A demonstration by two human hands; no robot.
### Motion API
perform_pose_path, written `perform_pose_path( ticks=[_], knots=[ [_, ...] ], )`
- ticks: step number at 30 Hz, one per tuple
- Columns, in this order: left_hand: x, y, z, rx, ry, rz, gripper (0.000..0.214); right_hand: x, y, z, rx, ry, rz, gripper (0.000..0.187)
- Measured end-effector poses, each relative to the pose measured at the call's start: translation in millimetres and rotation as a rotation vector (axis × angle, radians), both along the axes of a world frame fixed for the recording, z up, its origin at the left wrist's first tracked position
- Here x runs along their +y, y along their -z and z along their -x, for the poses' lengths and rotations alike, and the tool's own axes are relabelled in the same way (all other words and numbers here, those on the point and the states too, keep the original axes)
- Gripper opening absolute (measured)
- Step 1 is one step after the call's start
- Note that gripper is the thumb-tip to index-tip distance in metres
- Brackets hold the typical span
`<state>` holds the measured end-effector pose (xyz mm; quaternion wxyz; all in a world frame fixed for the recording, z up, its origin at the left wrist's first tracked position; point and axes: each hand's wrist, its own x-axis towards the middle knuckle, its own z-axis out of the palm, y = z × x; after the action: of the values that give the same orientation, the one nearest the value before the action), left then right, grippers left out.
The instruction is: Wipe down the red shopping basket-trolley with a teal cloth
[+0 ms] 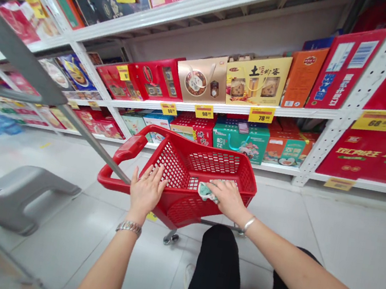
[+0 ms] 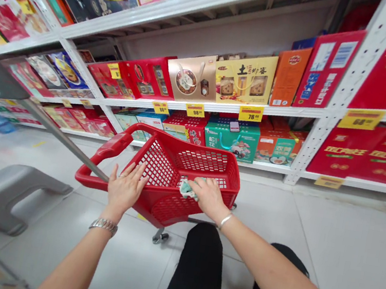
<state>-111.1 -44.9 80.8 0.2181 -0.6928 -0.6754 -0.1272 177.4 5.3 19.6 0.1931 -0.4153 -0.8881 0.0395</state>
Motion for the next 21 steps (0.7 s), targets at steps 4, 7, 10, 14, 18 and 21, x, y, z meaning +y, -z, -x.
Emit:
perform_pose_path(
  ticks=[4, 7, 10, 14, 18, 21],
  knots=[
    [4, 0.2, 2, -0.021, 0.004, 0.001, 0.055, 14, 7.6, -57, -0.008, 0.078, 0.062, 0.063],
    [10, -0.7, 1, -0.028, 0.018, 0.002, 0.055, 22, 10.5, -84, 0.036, 0.091, 0.108, 0.047],
    [20, -2.9, 3, -0.022, 0.026, 0.014, 0.054, 21, 12.2, -93, 0.053, 0.075, 0.114, 0.034],
    [40, -6.0, 7, -0.008, 0.0, 0.015, 0.054, 4, 15.9, -89, 0.052, 0.105, 0.091, 0.04],
    [52, 5.7, -13, -0.034, -0.061, 0.021, 0.06, -21, 22.5, -78, 0.067, 0.184, 0.062, 0.055],
    [49, 27.5, -52, -0.061, 0.031, 0.1, 0.06, -40, 27.2, -66, 0.096, 0.201, 0.05, 0.064]
  ],
)
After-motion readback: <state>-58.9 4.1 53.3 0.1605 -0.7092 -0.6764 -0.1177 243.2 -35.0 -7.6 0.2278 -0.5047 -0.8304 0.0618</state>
